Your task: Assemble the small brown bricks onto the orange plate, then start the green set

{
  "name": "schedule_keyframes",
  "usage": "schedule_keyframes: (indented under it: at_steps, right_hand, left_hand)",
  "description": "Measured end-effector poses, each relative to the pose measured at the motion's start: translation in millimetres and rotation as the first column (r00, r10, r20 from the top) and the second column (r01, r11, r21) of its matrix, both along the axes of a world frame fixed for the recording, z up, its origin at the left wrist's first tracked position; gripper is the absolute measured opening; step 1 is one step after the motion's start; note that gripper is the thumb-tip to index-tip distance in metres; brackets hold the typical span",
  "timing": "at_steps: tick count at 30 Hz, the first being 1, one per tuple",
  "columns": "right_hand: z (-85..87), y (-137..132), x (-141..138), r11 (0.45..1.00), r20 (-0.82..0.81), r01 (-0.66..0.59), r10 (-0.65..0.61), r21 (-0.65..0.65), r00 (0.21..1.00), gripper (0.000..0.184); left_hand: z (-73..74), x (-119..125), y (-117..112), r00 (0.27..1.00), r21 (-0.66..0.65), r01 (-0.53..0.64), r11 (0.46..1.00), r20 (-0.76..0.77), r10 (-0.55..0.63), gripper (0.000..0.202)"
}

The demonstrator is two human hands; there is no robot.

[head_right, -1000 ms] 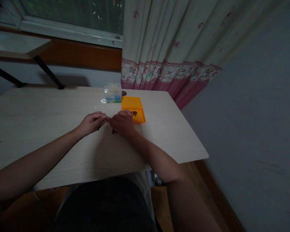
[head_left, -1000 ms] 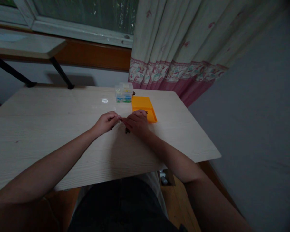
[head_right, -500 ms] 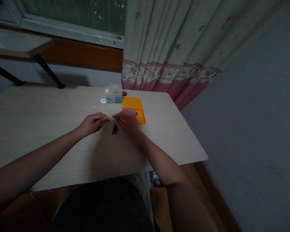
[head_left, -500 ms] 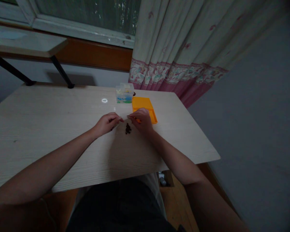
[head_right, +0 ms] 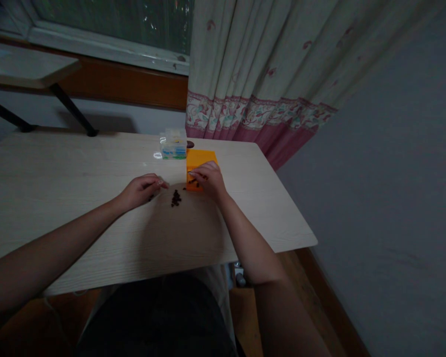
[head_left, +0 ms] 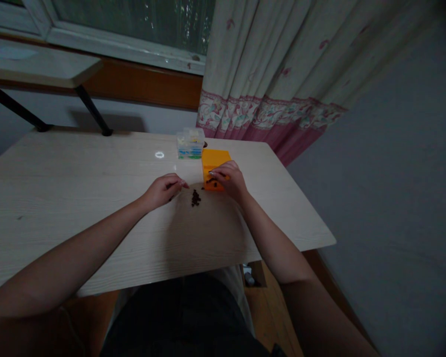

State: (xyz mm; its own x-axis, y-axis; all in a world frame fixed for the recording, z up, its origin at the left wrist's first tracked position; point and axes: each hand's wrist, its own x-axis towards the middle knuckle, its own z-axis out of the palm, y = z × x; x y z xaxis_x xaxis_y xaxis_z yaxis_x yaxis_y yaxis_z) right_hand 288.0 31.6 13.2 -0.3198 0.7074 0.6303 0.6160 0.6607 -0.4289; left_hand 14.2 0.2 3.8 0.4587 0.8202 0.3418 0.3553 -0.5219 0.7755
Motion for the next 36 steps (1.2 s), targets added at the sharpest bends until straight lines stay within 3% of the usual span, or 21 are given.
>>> schedule_keyframes:
  at_steps: [6,16,36]
  right_hand:
    - [2.5,5.7,13.4,0.978,0.103,0.151,-0.137,-0.146,0.985,0.026]
    - [-3.2,3.6,23.0,0.937,0.250,0.323,-0.284,-0.130,0.926,0.021]
    - [-7.2,2.7,21.9,0.921,0.375,0.384,-0.337,-0.058,0.864,0.021]
  left_hand:
    - [-2.7,-0.9,0.9,1.000,0.013,0.003,1.000,0.005,-0.003,0.033]
    - [-4.3,-0.8,1.0,1.000,0.031,0.003,1.000,-0.004,-0.003,0.033]
    - [0.5,0.2,-0.4,1.000,0.039,0.015,0.999,-0.013,-0.015,0.033]
